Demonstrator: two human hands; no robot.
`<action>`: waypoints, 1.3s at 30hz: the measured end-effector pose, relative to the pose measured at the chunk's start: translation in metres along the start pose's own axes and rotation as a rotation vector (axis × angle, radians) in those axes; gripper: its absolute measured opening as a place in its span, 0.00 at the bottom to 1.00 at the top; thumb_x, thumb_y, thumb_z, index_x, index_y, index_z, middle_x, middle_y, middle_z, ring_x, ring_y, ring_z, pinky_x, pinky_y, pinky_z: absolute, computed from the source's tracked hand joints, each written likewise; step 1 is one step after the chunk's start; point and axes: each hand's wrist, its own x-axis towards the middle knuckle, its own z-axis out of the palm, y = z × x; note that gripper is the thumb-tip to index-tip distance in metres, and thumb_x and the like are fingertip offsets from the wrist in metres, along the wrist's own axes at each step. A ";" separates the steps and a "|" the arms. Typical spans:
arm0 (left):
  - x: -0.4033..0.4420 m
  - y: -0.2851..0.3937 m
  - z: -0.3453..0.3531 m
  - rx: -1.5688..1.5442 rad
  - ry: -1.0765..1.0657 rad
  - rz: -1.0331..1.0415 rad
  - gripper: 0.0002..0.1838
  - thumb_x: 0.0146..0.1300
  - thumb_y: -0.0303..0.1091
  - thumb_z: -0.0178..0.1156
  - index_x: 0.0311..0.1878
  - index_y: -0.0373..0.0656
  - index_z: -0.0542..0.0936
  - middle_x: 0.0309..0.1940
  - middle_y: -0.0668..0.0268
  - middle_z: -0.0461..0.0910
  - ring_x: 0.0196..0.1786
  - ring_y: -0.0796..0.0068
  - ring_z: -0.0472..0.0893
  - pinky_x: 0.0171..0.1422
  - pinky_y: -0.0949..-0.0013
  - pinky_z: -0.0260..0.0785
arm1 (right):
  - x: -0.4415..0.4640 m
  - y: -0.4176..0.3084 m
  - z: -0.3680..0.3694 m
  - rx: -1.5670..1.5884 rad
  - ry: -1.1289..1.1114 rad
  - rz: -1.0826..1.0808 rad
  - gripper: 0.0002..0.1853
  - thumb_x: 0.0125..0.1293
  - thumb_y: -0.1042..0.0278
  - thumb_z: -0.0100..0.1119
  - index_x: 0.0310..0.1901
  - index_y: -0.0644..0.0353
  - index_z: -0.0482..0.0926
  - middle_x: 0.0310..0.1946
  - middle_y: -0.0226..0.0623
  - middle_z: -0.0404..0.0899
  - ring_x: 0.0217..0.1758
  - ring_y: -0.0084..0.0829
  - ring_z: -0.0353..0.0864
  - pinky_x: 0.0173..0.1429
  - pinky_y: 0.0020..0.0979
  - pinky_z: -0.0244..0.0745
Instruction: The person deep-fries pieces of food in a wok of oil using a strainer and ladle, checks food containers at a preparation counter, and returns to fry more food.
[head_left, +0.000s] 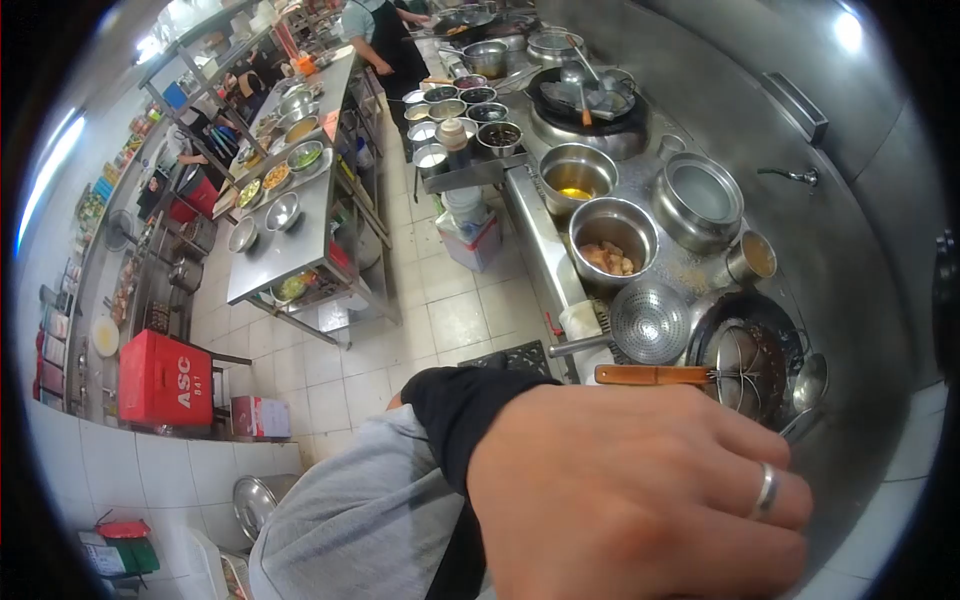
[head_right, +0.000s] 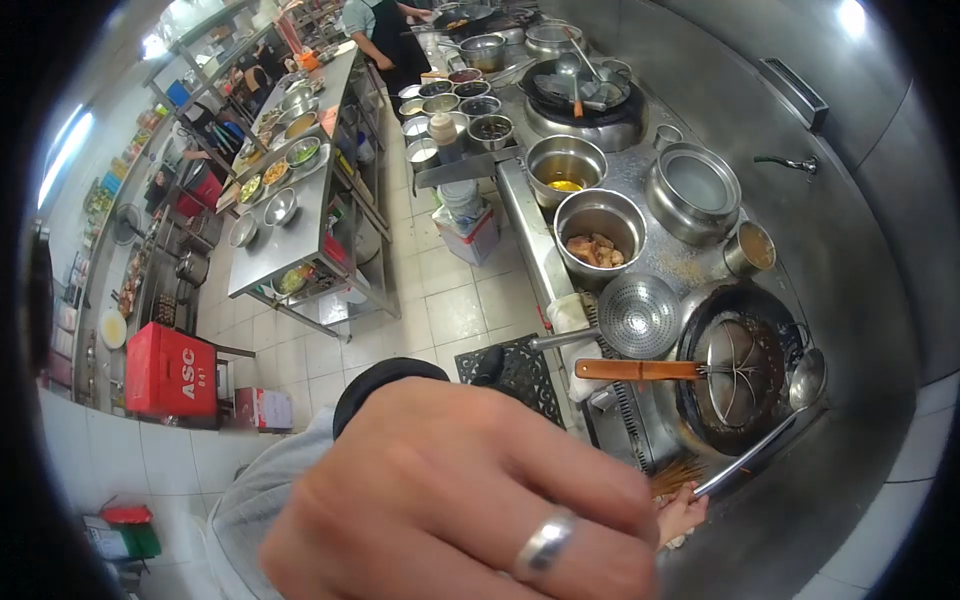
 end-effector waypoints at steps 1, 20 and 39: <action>0.003 -0.003 -0.005 0.014 -0.015 0.043 0.16 0.72 0.28 0.61 0.25 0.32 0.82 0.23 0.59 0.79 0.21 0.71 0.78 0.21 0.73 0.66 | -0.044 -0.066 0.023 0.050 0.038 0.154 0.05 0.75 0.69 0.60 0.45 0.59 0.76 0.20 0.29 0.70 0.15 0.20 0.66 0.15 0.28 0.60; 0.011 0.002 -0.025 0.086 0.033 0.159 0.15 0.70 0.27 0.62 0.25 0.34 0.81 0.26 0.59 0.79 0.26 0.69 0.79 0.22 0.75 0.67 | -0.016 -0.039 0.013 0.009 0.032 -0.002 0.10 0.75 0.67 0.60 0.38 0.60 0.71 0.17 0.30 0.67 0.14 0.20 0.66 0.16 0.28 0.57; -0.593 0.148 -0.186 -0.518 -1.305 -1.755 0.17 0.60 0.33 0.59 0.49 0.37 0.88 0.44 0.46 0.88 0.42 0.49 0.86 0.48 0.52 0.79 | -0.053 -0.080 0.028 -0.018 0.065 0.059 0.07 0.77 0.70 0.55 0.39 0.60 0.70 0.15 0.30 0.65 0.11 0.21 0.64 0.10 0.29 0.60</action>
